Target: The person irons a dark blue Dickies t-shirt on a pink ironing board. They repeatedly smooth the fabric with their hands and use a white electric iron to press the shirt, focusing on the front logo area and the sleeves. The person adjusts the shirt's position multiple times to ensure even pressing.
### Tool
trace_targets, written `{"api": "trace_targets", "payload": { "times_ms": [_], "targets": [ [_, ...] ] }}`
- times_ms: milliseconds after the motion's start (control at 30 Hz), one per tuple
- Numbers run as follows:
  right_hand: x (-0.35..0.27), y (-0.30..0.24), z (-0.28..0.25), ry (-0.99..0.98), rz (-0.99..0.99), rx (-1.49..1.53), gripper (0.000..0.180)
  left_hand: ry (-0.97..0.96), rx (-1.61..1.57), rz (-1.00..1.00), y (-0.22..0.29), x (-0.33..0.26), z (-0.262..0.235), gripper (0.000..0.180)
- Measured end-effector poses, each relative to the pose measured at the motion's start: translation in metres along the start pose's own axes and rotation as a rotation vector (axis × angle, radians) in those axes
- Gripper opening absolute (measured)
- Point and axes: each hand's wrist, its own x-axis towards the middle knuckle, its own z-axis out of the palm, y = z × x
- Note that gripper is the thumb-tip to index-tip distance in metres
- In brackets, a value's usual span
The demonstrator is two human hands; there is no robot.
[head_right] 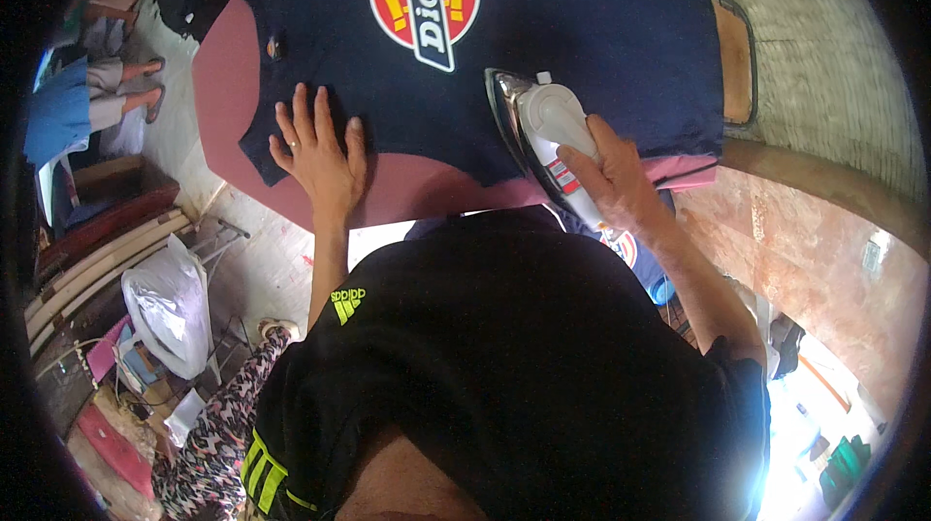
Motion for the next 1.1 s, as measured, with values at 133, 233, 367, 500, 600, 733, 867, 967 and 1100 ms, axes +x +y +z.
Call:
{"api": "trace_targets", "payload": {
  "times_ms": [133,233,367,500,600,733,867,967,1100],
  "targets": [
    [0.013,-0.002,0.001,0.146,0.063,0.292,0.028,-0.052,-0.236,0.222,0.059,-0.007,0.007,0.065],
    [0.057,-0.003,-0.005,0.211,-0.096,0.301,0.03,-0.172,-0.304,0.289,0.097,-0.023,0.017,0.069],
    [0.14,-0.019,-0.029,0.318,-0.11,0.201,0.031,-0.299,-0.247,0.32,0.117,-0.034,0.022,0.072],
    [0.217,-0.033,-0.068,0.233,-0.142,0.154,0.033,-0.291,-0.195,0.338,0.117,-0.034,0.019,0.075],
    [0.272,-0.042,-0.084,0.194,-0.332,0.187,0.036,-0.314,-0.202,0.339,0.118,-0.037,0.018,0.078],
    [0.281,-0.034,-0.095,0.102,-0.287,-0.004,0.042,-0.357,-0.216,0.406,0.116,-0.047,0.013,0.078],
    [0.199,-0.018,-0.101,0.062,-0.169,-0.028,0.034,-0.299,-0.175,0.458,0.116,-0.057,0.019,0.072],
    [0.135,0.02,-0.104,0.129,-0.188,-0.026,0.032,-0.26,-0.183,0.449,0.119,-0.054,0.018,0.066],
    [0.051,0.046,-0.136,0.052,0.138,0.091,0.041,-0.225,-0.166,0.464,0.121,-0.054,0.018,0.065]
  ]
}}
